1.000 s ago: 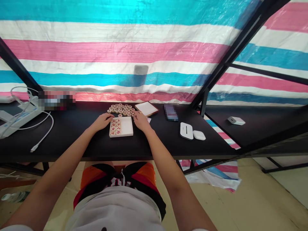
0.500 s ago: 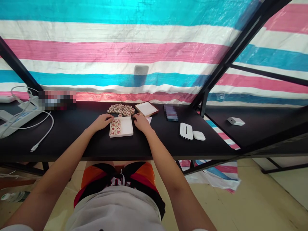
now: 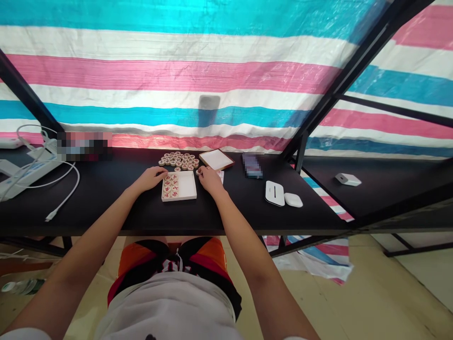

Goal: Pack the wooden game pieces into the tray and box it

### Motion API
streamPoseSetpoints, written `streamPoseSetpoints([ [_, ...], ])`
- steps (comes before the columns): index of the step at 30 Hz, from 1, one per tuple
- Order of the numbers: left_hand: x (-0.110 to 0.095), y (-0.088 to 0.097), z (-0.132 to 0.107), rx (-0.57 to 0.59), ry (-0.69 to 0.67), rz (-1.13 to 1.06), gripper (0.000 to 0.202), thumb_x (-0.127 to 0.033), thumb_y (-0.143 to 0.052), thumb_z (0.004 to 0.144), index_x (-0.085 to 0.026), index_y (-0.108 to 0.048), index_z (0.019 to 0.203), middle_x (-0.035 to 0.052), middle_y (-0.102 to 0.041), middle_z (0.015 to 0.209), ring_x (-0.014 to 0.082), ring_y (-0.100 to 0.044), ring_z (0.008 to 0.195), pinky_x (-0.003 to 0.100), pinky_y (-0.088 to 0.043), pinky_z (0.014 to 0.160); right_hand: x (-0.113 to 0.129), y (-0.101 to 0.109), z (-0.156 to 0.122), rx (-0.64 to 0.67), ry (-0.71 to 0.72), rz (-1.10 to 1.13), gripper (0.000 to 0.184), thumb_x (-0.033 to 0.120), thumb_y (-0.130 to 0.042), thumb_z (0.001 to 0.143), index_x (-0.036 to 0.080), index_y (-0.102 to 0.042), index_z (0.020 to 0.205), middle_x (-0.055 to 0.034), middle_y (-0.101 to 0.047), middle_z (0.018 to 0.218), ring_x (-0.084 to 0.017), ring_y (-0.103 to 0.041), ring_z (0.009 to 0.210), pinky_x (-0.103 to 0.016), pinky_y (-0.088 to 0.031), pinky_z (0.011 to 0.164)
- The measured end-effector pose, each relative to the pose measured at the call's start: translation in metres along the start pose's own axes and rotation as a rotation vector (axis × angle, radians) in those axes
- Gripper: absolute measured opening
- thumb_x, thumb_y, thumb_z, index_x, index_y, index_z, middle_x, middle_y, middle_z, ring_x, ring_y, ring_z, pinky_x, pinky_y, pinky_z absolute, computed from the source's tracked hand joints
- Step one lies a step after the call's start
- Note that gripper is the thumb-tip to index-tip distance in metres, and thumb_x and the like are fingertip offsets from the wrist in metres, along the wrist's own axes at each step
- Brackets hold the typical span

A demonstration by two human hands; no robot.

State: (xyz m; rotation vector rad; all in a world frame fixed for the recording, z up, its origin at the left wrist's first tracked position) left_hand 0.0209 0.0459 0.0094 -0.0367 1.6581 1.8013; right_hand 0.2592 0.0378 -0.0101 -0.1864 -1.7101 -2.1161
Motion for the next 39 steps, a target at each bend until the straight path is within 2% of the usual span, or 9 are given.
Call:
streamPoseSetpoints([
  [7,0.0,0.001,0.0,-0.008,0.0,-0.015,0.038,-0.039,-0.04,0.089,-0.018,-0.07,0.101,0.0077,-0.07,0.104,0.0241,-0.061,0.097,0.032,-0.046,0.089,-0.002,0.001,0.001,-0.021,-0.019,0.051,0.014,0.024,-0.052,0.086,0.018,-0.06,0.095,-0.0082,-0.066,0.092,-0.022,-0.059,0.087,-0.031,-0.042,0.076],
  [13,0.002,-0.001,0.001,-0.012,-0.006,-0.021,0.038,-0.039,-0.04,0.089,-0.018,-0.069,0.1,0.0069,-0.07,0.103,0.0232,-0.061,0.096,0.031,-0.046,0.088,0.011,0.019,-0.003,-0.214,-0.006,0.255,0.02,0.034,-0.052,0.085,0.02,-0.059,0.097,-0.0038,-0.065,0.088,-0.018,-0.057,0.078,-0.031,-0.042,0.076],
  [16,0.002,-0.001,0.001,-0.012,-0.007,-0.019,0.038,-0.039,-0.04,0.089,-0.018,-0.069,0.101,0.0069,-0.07,0.103,0.0229,-0.061,0.096,0.031,-0.046,0.089,0.025,0.02,-0.008,-0.185,0.115,0.299,0.02,0.035,-0.056,0.083,0.02,-0.06,0.096,-0.0021,-0.063,0.083,-0.018,-0.056,0.078,-0.029,-0.041,0.076],
  [20,0.0,0.0,0.0,-0.001,-0.01,-0.009,0.038,-0.038,-0.04,0.089,-0.018,-0.069,0.101,0.0073,-0.07,0.104,0.0229,-0.061,0.096,0.032,-0.046,0.09,0.035,0.013,-0.011,-0.054,0.227,0.254,0.015,0.033,-0.059,0.082,0.02,-0.064,0.089,-0.0026,-0.064,0.083,-0.018,-0.054,0.082,-0.028,-0.039,0.076],
  [24,0.0,-0.001,0.001,-0.002,-0.016,0.007,0.037,-0.038,-0.04,0.089,-0.018,-0.069,0.101,0.0066,-0.07,0.103,0.0225,-0.061,0.096,0.032,-0.045,0.09,0.036,0.009,-0.01,0.008,0.243,0.202,0.013,0.028,-0.059,0.083,0.021,-0.069,0.088,-0.0036,-0.069,0.091,-0.02,-0.055,0.087,-0.031,-0.04,0.082],
  [29,0.002,-0.002,0.002,-0.004,-0.021,-0.003,0.038,-0.038,-0.04,0.089,-0.018,-0.07,0.101,0.0067,-0.07,0.102,0.0224,-0.062,0.095,0.031,-0.046,0.089,0.043,0.009,-0.01,0.044,0.337,0.19,0.021,0.024,-0.053,0.088,0.021,-0.073,0.092,-0.0063,-0.07,0.107,-0.021,-0.059,0.097,-0.038,-0.037,0.094],
  [33,0.002,-0.002,0.002,0.004,-0.022,0.001,0.038,-0.038,-0.041,0.089,-0.018,-0.07,0.1,0.0072,-0.07,0.101,0.0229,-0.062,0.095,0.031,-0.046,0.088,0.042,0.008,-0.01,-0.027,0.335,0.177,0.021,0.021,-0.054,0.086,0.021,-0.073,0.094,-0.0079,-0.064,0.118,-0.022,-0.055,0.109,-0.04,-0.037,0.099],
  [36,0.001,-0.002,0.001,0.006,-0.024,0.001,0.038,-0.038,-0.04,0.089,-0.017,-0.07,0.1,0.0072,-0.07,0.101,0.0225,-0.062,0.094,0.031,-0.046,0.088,0.035,0.007,-0.008,-0.084,0.266,0.182,0.021,0.017,-0.054,0.083,0.019,-0.073,0.091,-0.0096,-0.06,0.118,-0.023,-0.053,0.11,-0.04,-0.037,0.102],
  [39,-0.001,-0.001,0.001,0.004,-0.025,0.008,0.038,-0.037,-0.04,0.089,-0.017,-0.07,0.1,0.0074,-0.07,0.101,0.0227,-0.062,0.094,0.031,-0.046,0.088,0.031,0.003,-0.007,-0.046,0.218,0.186,0.021,0.015,-0.053,0.081,0.018,-0.073,0.088,-0.0098,-0.057,0.119,-0.023,-0.052,0.111,-0.041,-0.036,0.104],
])
Point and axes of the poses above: each hand's wrist, its own z-axis towards the middle knuckle, its own y-axis out of the back of the hand, x = y × z, the point moved 4 cm from there along z, towards the middle knuckle
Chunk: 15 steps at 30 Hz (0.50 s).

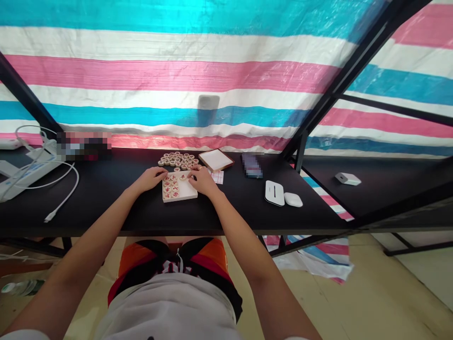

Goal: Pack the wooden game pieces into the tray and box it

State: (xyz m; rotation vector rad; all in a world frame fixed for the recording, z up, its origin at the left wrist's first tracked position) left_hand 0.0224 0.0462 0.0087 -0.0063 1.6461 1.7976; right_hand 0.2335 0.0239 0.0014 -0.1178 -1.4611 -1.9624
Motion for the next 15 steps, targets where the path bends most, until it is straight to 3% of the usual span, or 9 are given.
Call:
streamPoseSetpoints([
  [5,-0.003,0.0,0.001,0.014,-0.005,0.052,0.039,-0.036,-0.038,0.089,-0.017,-0.071,0.1,0.0078,-0.071,0.1,0.0235,-0.061,0.094,0.032,-0.045,0.089,-0.001,-0.005,-0.001,0.105,0.003,0.03,0.027,0.016,-0.052,0.081,0.023,-0.074,0.096,-0.0076,-0.053,0.13,-0.025,-0.046,0.124,-0.045,-0.03,0.109],
  [12,-0.003,0.0,0.001,0.018,0.0,0.08,0.04,-0.034,-0.036,0.09,-0.018,-0.07,0.102,0.0075,-0.07,0.103,0.0227,-0.06,0.097,0.031,-0.044,0.093,-0.017,-0.004,0.006,-0.021,0.03,0.031,0.045,0.007,-0.036,0.084,0.019,-0.065,0.116,-0.0102,-0.058,0.127,-0.021,-0.05,0.122,-0.041,-0.038,0.106],
  [15,-0.003,-0.001,0.002,0.021,-0.004,0.082,0.04,-0.035,-0.035,0.091,-0.018,-0.07,0.102,0.0075,-0.07,0.103,0.0227,-0.06,0.097,0.031,-0.044,0.093,-0.024,-0.007,0.006,0.01,0.034,-0.048,0.059,-0.002,-0.034,0.077,0.016,-0.056,0.129,-0.0118,-0.053,0.136,-0.021,-0.048,0.126,-0.041,-0.037,0.107],
])
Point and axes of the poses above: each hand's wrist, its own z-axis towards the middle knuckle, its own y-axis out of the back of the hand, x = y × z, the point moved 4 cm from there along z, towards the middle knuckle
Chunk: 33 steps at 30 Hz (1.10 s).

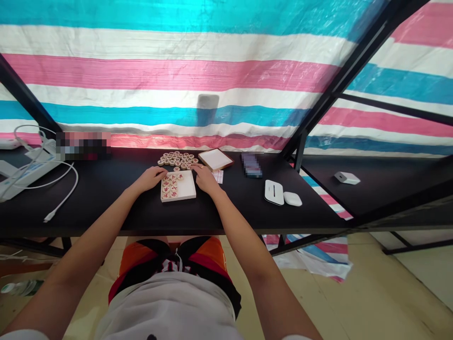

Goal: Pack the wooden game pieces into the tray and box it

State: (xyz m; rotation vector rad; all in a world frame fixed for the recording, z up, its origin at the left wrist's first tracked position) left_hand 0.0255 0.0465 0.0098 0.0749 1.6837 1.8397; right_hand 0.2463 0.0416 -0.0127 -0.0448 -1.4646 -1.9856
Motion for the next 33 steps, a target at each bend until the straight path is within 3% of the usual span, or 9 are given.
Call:
streamPoseSetpoints([
  [4,0.001,-0.001,0.001,-0.008,-0.004,-0.017,0.041,-0.035,-0.036,0.09,-0.017,-0.07,0.101,0.009,-0.07,0.103,0.0237,-0.061,0.096,0.032,-0.044,0.092,0.003,-0.006,-0.003,0.099,0.069,-0.115,0.064,-0.003,-0.038,0.075,0.012,-0.049,0.136,-0.0127,-0.05,0.14,-0.023,-0.044,0.129,-0.04,-0.033,0.109],
  [9,0.003,-0.001,0.001,-0.011,0.0,-0.039,0.04,-0.035,-0.037,0.089,-0.018,-0.071,0.1,0.0085,-0.07,0.101,0.0244,-0.06,0.095,0.034,-0.045,0.091,0.005,-0.005,-0.003,0.092,0.046,-0.2,0.054,0.003,-0.04,0.082,0.012,-0.05,0.134,-0.0155,-0.054,0.135,-0.024,-0.049,0.122,-0.038,-0.034,0.106],
  [15,0.003,-0.001,0.001,-0.014,0.003,-0.026,0.039,-0.036,-0.038,0.09,-0.019,-0.071,0.1,0.0069,-0.071,0.101,0.0232,-0.061,0.096,0.031,-0.045,0.092,0.006,0.005,-0.004,0.03,-0.023,-0.235,0.034,0.015,-0.046,0.085,0.013,-0.06,0.116,-0.0152,-0.058,0.123,-0.027,-0.05,0.113,-0.039,-0.036,0.102],
  [23,0.003,-0.001,0.0,-0.011,-0.001,-0.03,0.041,-0.037,-0.036,0.09,-0.019,-0.071,0.101,0.0073,-0.071,0.102,0.0231,-0.061,0.096,0.031,-0.046,0.09,0.01,0.009,-0.006,0.059,-0.151,-0.222,0.017,0.022,-0.046,0.089,0.016,-0.06,0.098,-0.0117,-0.064,0.098,-0.024,-0.056,0.092,-0.035,-0.042,0.085],
  [26,0.002,-0.001,0.0,-0.008,-0.011,-0.032,0.041,-0.038,-0.036,0.09,-0.018,-0.071,0.101,0.0075,-0.071,0.102,0.0233,-0.061,0.095,0.031,-0.045,0.09,0.009,0.009,-0.005,0.019,-0.165,-0.2,0.015,0.022,-0.047,0.088,0.016,-0.06,0.094,-0.0106,-0.065,0.095,-0.023,-0.056,0.09,-0.034,-0.042,0.082],
  [31,0.001,0.001,0.0,-0.016,-0.021,-0.038,0.042,-0.038,-0.036,0.09,-0.017,-0.071,0.101,0.008,-0.071,0.101,0.024,-0.061,0.094,0.032,-0.045,0.09,0.014,0.023,-0.006,-0.184,-0.191,-0.038,0.019,0.03,-0.048,0.089,0.017,-0.059,0.097,-0.0086,-0.065,0.095,-0.022,-0.056,0.091,-0.032,-0.042,0.081],
  [33,0.0,0.001,-0.001,-0.016,-0.023,-0.039,0.042,-0.038,-0.037,0.09,-0.017,-0.071,0.1,0.0082,-0.071,0.1,0.0241,-0.061,0.094,0.033,-0.045,0.09,0.023,0.024,-0.006,-0.142,-0.105,0.046,0.019,0.033,-0.051,0.088,0.019,-0.06,0.095,-0.0061,-0.066,0.093,-0.02,-0.056,0.088,-0.03,-0.042,0.08],
])
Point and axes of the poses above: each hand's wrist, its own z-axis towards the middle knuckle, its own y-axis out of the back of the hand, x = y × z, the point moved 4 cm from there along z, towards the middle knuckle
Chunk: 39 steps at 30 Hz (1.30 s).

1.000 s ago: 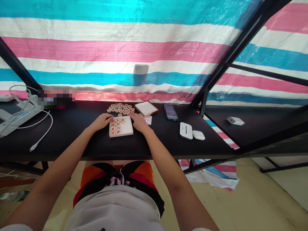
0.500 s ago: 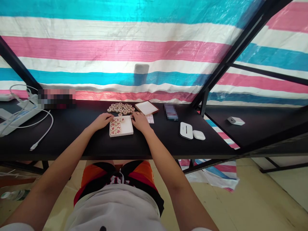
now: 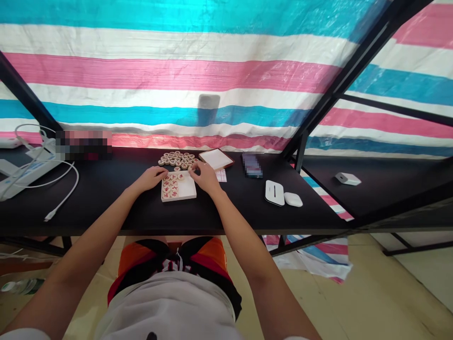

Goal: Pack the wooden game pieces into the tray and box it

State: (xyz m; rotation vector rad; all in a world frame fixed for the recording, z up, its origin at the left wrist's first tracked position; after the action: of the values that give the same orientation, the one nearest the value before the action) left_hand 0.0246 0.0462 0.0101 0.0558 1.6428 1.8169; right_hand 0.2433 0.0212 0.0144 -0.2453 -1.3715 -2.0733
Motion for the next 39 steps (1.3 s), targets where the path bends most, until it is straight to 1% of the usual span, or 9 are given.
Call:
streamPoseSetpoints([
  [4,0.0,0.0,0.0,0.005,0.011,0.002,0.041,-0.037,-0.038,0.09,-0.016,-0.071,0.101,0.0087,-0.071,0.1,0.0241,-0.061,0.094,0.033,-0.045,0.089,0.014,-0.005,-0.004,0.159,0.156,0.077,0.015,0.034,-0.061,0.083,0.019,-0.063,0.085,-0.0036,-0.065,0.085,-0.019,-0.055,0.083,-0.029,-0.04,0.078],
  [12,0.003,-0.003,0.001,0.008,0.031,0.018,0.039,-0.036,-0.039,0.09,-0.017,-0.07,0.103,0.0071,-0.071,0.101,0.0222,-0.06,0.095,0.031,-0.045,0.091,0.015,-0.019,-0.004,0.305,0.244,0.09,0.008,0.027,-0.069,0.079,0.021,-0.071,0.084,-0.0037,-0.07,0.095,-0.02,-0.055,0.09,-0.033,-0.04,0.085],
  [19,0.003,-0.002,0.001,0.01,0.019,0.025,0.041,-0.036,-0.038,0.09,-0.015,-0.071,0.103,0.0084,-0.07,0.1,0.023,-0.061,0.094,0.031,-0.045,0.089,0.016,-0.022,-0.005,0.271,0.286,0.104,0.018,0.027,-0.062,0.085,0.02,-0.074,0.096,-0.0074,-0.067,0.1,-0.02,-0.057,0.094,-0.036,-0.042,0.09],
  [21,0.002,-0.002,0.001,0.004,0.02,0.027,0.04,-0.036,-0.039,0.09,-0.016,-0.071,0.103,0.0078,-0.071,0.1,0.0228,-0.061,0.094,0.031,-0.045,0.089,0.014,-0.02,-0.004,0.205,0.272,0.135,0.02,0.023,-0.055,0.088,0.019,-0.072,0.099,-0.0074,-0.067,0.1,-0.02,-0.056,0.095,-0.035,-0.043,0.09],
  [24,0.001,-0.001,0.001,-0.001,0.012,0.015,0.04,-0.036,-0.038,0.09,-0.017,-0.071,0.102,0.0069,-0.071,0.1,0.0226,-0.061,0.094,0.03,-0.045,0.089,0.004,-0.014,0.0,0.036,0.195,0.171,0.029,0.012,-0.043,0.088,0.019,-0.07,0.098,-0.0065,-0.066,0.098,-0.019,-0.057,0.094,-0.034,-0.044,0.089],
  [26,0.001,-0.001,0.0,0.0,0.007,0.005,0.04,-0.036,-0.038,0.091,-0.017,-0.071,0.102,0.0071,-0.071,0.101,0.0228,-0.061,0.095,0.03,-0.045,0.089,-0.005,-0.013,0.003,-0.005,0.144,0.158,0.033,0.008,-0.04,0.085,0.019,-0.07,0.095,-0.0062,-0.066,0.097,-0.019,-0.058,0.092,-0.034,-0.046,0.088],
  [29,0.003,-0.002,0.001,-0.001,0.013,0.007,0.04,-0.037,-0.038,0.091,-0.018,-0.071,0.103,0.0068,-0.071,0.102,0.0226,-0.061,0.096,0.03,-0.045,0.09,-0.016,-0.016,0.006,0.021,0.1,0.086,0.038,0.004,-0.038,0.081,0.017,-0.07,0.096,-0.0089,-0.064,0.099,-0.021,-0.059,0.095,-0.036,-0.046,0.09],
  [33,0.006,-0.003,0.002,0.004,0.019,0.018,0.041,-0.037,-0.037,0.091,-0.018,-0.071,0.103,0.0067,-0.071,0.103,0.0226,-0.061,0.097,0.03,-0.045,0.091,-0.027,-0.021,0.006,0.032,0.081,-0.016,0.047,-0.001,-0.035,0.075,0.012,-0.067,0.106,-0.0135,-0.062,0.111,-0.023,-0.056,0.106,-0.037,-0.044,0.098],
  [39,0.003,-0.002,0.001,0.012,0.036,0.035,0.041,-0.034,-0.036,0.09,-0.016,-0.072,0.103,0.0087,-0.07,0.102,0.0235,-0.061,0.098,0.031,-0.045,0.091,-0.034,-0.03,0.006,0.093,0.071,-0.202,0.055,0.003,-0.037,0.078,0.01,-0.055,0.13,-0.016,-0.052,0.134,-0.026,-0.048,0.122,-0.04,-0.037,0.106],
])
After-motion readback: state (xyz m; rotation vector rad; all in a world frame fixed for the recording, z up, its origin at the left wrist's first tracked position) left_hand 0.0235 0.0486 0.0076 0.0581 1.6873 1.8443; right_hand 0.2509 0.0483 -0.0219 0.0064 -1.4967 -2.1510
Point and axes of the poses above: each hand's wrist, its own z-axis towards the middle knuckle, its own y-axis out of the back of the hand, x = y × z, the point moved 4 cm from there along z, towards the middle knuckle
